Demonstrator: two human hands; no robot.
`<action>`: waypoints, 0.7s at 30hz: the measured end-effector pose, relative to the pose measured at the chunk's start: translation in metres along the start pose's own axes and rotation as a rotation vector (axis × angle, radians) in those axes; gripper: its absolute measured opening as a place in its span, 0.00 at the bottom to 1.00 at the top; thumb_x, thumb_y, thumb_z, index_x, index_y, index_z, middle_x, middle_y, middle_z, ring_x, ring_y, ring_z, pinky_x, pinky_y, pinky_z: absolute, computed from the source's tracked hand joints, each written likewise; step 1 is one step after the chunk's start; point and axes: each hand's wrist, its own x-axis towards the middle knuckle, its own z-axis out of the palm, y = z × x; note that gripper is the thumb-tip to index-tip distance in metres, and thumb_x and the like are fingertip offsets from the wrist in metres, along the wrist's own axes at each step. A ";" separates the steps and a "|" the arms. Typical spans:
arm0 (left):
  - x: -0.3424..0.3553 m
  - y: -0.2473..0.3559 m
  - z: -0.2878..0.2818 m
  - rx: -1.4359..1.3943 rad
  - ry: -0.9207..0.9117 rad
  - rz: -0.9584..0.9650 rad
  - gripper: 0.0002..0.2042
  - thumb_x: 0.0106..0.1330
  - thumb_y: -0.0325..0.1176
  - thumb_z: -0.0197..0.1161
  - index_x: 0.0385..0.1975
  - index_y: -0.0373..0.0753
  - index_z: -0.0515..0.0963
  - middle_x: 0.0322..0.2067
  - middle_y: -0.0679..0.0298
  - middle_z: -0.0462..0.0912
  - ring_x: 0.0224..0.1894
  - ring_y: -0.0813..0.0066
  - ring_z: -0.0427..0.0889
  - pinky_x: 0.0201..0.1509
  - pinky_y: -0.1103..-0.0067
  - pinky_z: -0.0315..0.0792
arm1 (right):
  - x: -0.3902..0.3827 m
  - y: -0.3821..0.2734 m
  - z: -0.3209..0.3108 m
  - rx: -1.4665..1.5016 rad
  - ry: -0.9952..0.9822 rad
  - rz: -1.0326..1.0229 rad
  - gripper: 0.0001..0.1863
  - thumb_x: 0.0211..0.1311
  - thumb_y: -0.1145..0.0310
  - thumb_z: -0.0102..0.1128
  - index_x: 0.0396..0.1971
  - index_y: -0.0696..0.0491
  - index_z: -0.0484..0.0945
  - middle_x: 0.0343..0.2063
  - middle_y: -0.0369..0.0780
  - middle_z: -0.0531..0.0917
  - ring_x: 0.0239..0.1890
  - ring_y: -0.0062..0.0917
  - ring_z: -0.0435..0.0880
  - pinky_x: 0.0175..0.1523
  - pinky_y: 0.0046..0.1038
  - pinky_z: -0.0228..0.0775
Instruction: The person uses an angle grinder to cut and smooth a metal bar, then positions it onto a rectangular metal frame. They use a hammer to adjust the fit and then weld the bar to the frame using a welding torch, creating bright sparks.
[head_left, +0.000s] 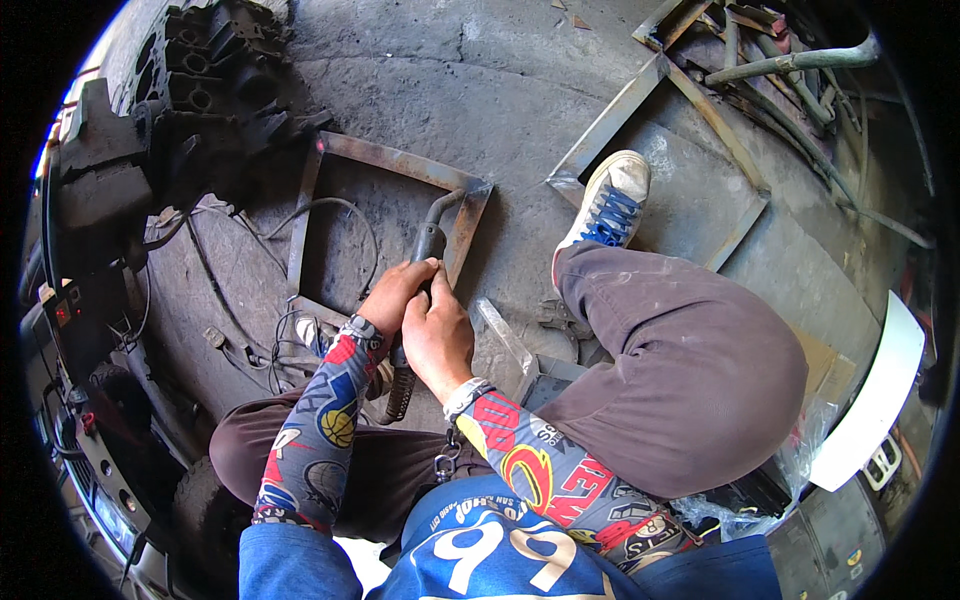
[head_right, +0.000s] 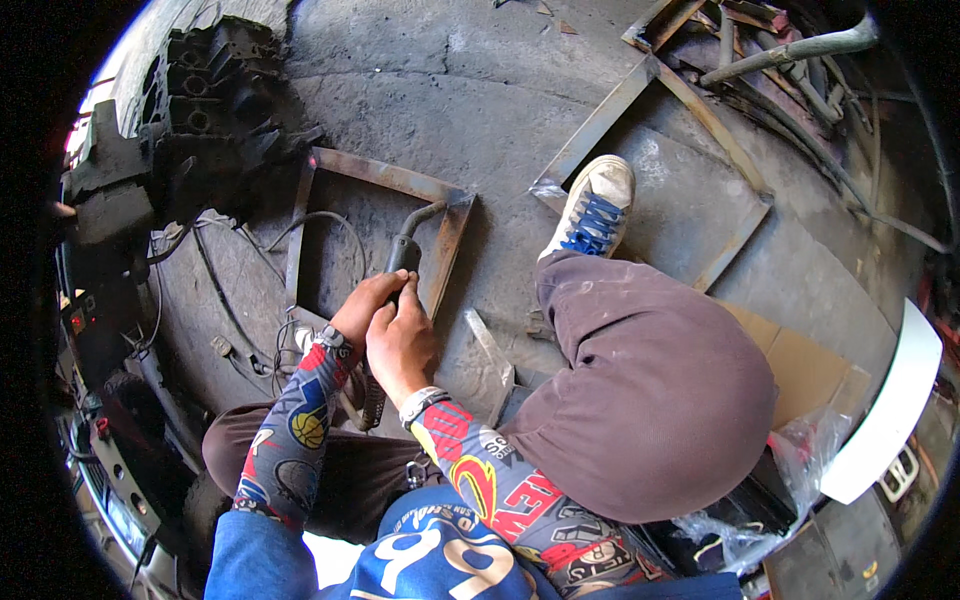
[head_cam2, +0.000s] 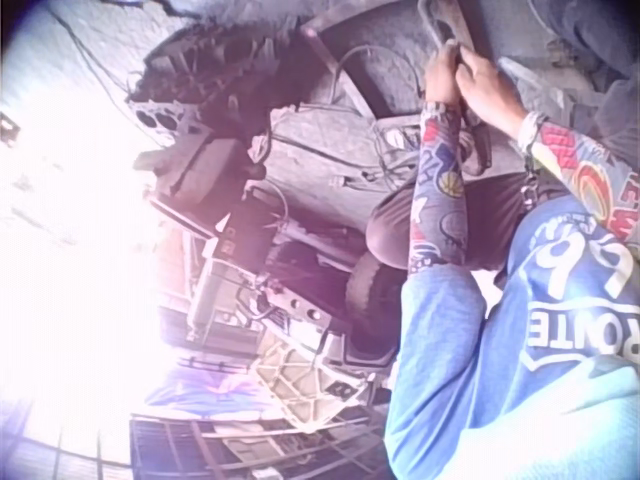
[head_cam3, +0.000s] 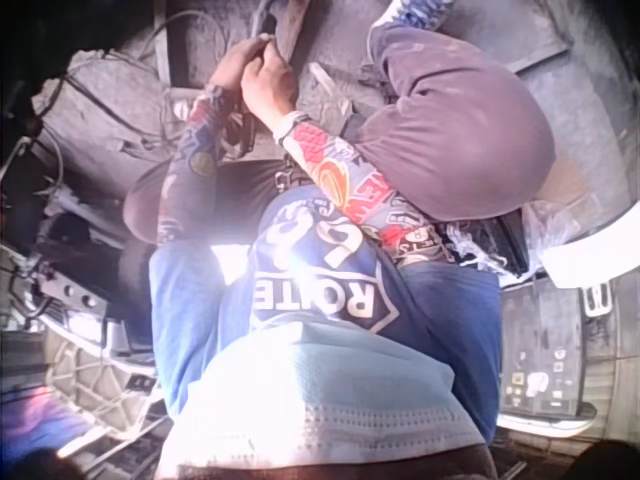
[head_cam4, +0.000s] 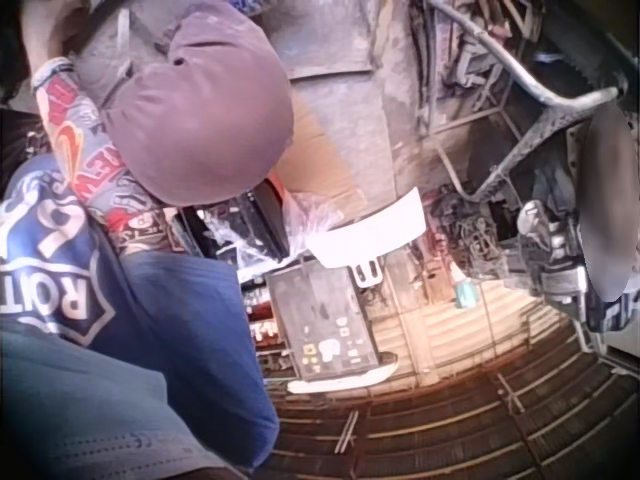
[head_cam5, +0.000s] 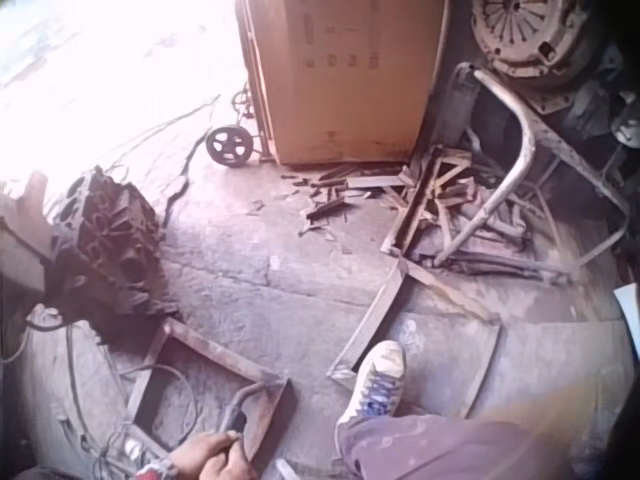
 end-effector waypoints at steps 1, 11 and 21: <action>0.000 0.000 -0.001 0.003 -0.008 -0.002 0.15 0.71 0.33 0.56 0.53 0.34 0.79 0.42 0.48 0.83 0.46 0.49 0.82 0.51 0.66 0.73 | 0.000 0.000 0.000 0.000 0.008 -0.015 0.31 0.70 0.60 0.46 0.71 0.54 0.66 0.57 0.56 0.81 0.57 0.52 0.81 0.63 0.43 0.73; 0.002 -0.004 -0.001 0.086 -0.038 0.032 0.18 0.67 0.33 0.58 0.55 0.33 0.79 0.44 0.45 0.84 0.48 0.47 0.83 0.52 0.64 0.75 | 0.001 0.002 0.001 -0.038 0.009 0.002 0.30 0.70 0.60 0.45 0.70 0.56 0.67 0.50 0.58 0.83 0.52 0.54 0.83 0.59 0.47 0.74; 0.005 -0.004 -0.001 -0.013 -0.056 0.034 0.17 0.65 0.32 0.59 0.52 0.32 0.78 0.41 0.45 0.84 0.45 0.44 0.83 0.49 0.62 0.76 | 0.000 -0.003 -0.003 -0.057 -0.032 0.026 0.30 0.70 0.61 0.46 0.69 0.60 0.67 0.47 0.61 0.84 0.50 0.54 0.84 0.57 0.47 0.75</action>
